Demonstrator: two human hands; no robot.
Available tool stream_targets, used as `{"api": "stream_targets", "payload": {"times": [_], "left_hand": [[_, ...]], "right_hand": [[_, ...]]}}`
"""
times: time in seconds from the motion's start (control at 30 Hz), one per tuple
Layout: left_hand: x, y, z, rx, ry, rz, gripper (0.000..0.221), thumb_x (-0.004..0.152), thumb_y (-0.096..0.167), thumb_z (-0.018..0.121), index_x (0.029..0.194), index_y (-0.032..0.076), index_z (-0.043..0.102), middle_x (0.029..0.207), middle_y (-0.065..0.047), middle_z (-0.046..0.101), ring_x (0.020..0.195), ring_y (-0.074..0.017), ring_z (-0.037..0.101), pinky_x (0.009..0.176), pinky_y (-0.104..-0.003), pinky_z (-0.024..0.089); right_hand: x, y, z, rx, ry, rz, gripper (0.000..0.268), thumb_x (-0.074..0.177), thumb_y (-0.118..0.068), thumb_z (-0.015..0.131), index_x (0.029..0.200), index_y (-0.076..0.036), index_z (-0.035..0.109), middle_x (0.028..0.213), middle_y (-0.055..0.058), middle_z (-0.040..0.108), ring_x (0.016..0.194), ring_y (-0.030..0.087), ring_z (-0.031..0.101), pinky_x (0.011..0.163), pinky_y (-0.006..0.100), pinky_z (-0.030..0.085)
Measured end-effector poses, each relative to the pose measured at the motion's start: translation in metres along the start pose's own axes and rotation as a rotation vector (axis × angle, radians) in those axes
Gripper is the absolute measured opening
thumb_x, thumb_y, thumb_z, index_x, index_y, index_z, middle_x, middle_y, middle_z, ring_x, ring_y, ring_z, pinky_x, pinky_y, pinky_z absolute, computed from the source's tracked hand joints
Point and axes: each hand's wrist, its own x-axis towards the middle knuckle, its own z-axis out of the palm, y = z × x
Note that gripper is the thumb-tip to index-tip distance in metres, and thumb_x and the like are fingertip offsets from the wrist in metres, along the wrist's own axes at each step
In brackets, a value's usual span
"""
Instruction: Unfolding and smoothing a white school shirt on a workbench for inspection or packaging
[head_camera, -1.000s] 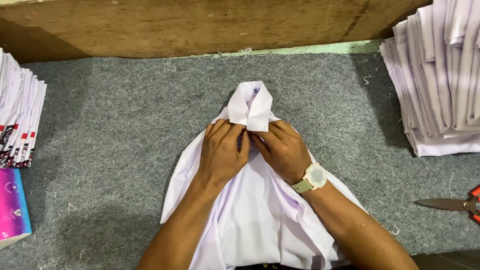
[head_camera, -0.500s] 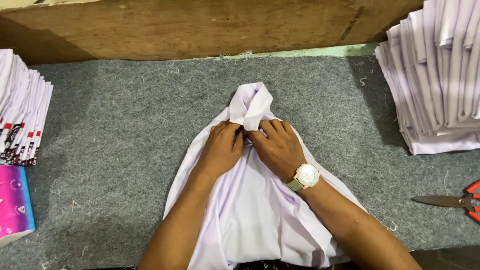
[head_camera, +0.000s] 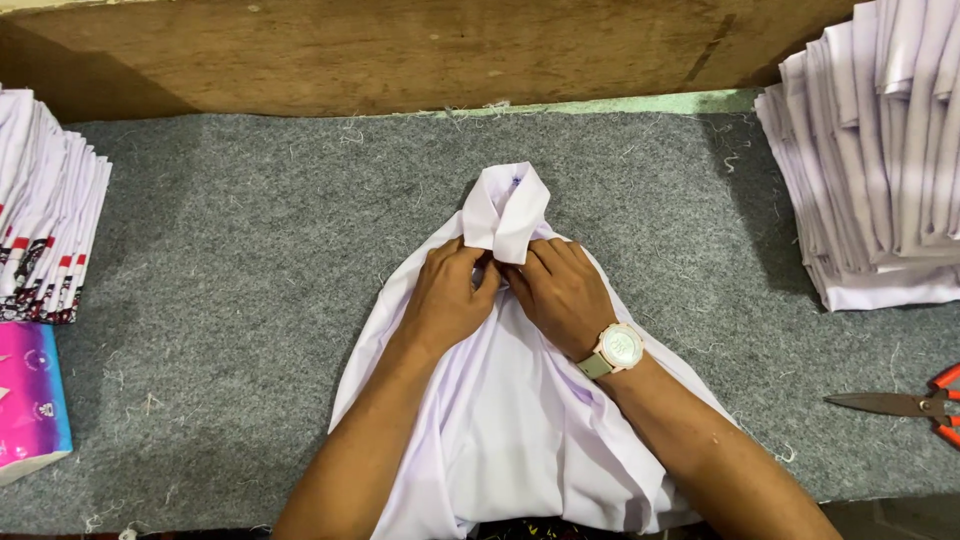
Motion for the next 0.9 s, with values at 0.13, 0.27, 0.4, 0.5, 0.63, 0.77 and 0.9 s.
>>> {"api": "stream_targets", "payload": {"times": [0.13, 0.27, 0.4, 0.5, 0.63, 0.77, 0.9], "left_hand": [[-0.001, -0.007, 0.005, 0.018, 0.000, -0.002, 0.014, 0.090, 0.012, 0.061, 0.095, 0.002, 0.070, 0.084, -0.015, 0.067, 0.091, -0.0394, 0.068, 0.084, -0.048, 0.050], [0.000, -0.005, 0.004, -0.008, -0.021, -0.024, 0.013, 0.090, 0.014, 0.060, 0.086, 0.005, 0.069, 0.076, -0.013, 0.065, 0.090, -0.0363, 0.066, 0.086, -0.043, 0.046], [0.000, -0.009, 0.003, -0.052, -0.037, -0.051, 0.015, 0.090, 0.018, 0.061, 0.082, 0.008, 0.068, 0.074, -0.011, 0.064, 0.090, -0.0333, 0.066, 0.088, -0.042, 0.044], [-0.001, -0.004, 0.001, -0.066, -0.055, -0.047, 0.016, 0.090, 0.016, 0.060, 0.077, 0.008, 0.067, 0.071, -0.012, 0.063, 0.090, -0.0332, 0.064, 0.088, -0.041, 0.042], [0.000, -0.007, 0.002, -0.081, -0.053, -0.038, 0.016, 0.091, 0.015, 0.060, 0.078, 0.008, 0.067, 0.073, -0.013, 0.063, 0.090, -0.0331, 0.064, 0.087, -0.040, 0.040], [-0.001, -0.006, 0.000, -0.082, -0.076, -0.047, 0.018, 0.091, 0.016, 0.060, 0.076, 0.009, 0.067, 0.072, -0.010, 0.063, 0.091, -0.0311, 0.063, 0.088, -0.039, 0.039], [-0.001, -0.007, -0.001, -0.096, -0.079, -0.037, 0.019, 0.092, 0.016, 0.060, 0.075, 0.009, 0.066, 0.072, -0.011, 0.063, 0.092, -0.0314, 0.063, 0.089, -0.039, 0.039]], "right_hand": [[0.002, 0.000, -0.002, 0.075, 0.014, 0.009, 0.017, 0.095, -0.013, 0.074, 0.087, -0.002, 0.063, 0.083, 0.013, 0.059, 0.079, 0.033, 0.063, 0.072, 0.041, 0.051], [0.002, 0.000, -0.004, 0.189, 0.020, 0.054, 0.016, 0.090, -0.012, 0.078, 0.089, -0.002, 0.066, 0.084, 0.014, 0.064, 0.081, 0.034, 0.067, 0.073, 0.043, 0.054], [0.005, -0.002, -0.006, 0.408, 0.039, 0.206, 0.019, 0.086, -0.011, 0.083, 0.093, -0.001, 0.070, 0.085, 0.017, 0.070, 0.082, 0.038, 0.071, 0.074, 0.044, 0.057], [0.013, -0.001, -0.020, 0.569, -0.077, 0.394, 0.014, 0.084, -0.009, 0.080, 0.094, -0.004, 0.072, 0.077, 0.016, 0.070, 0.076, 0.040, 0.070, 0.067, 0.043, 0.054], [0.016, 0.004, -0.021, 0.607, -0.114, 0.444, 0.014, 0.082, -0.009, 0.081, 0.092, -0.005, 0.072, 0.074, 0.017, 0.069, 0.069, 0.037, 0.069, 0.062, 0.042, 0.052], [0.017, 0.002, -0.022, 0.626, -0.109, 0.489, 0.016, 0.077, -0.009, 0.083, 0.089, -0.006, 0.073, 0.071, 0.014, 0.071, 0.066, 0.034, 0.069, 0.059, 0.038, 0.051], [0.017, 0.002, -0.022, 0.658, -0.111, 0.517, 0.016, 0.076, -0.008, 0.083, 0.088, -0.007, 0.074, 0.071, 0.014, 0.071, 0.064, 0.028, 0.067, 0.058, 0.035, 0.049]]}}
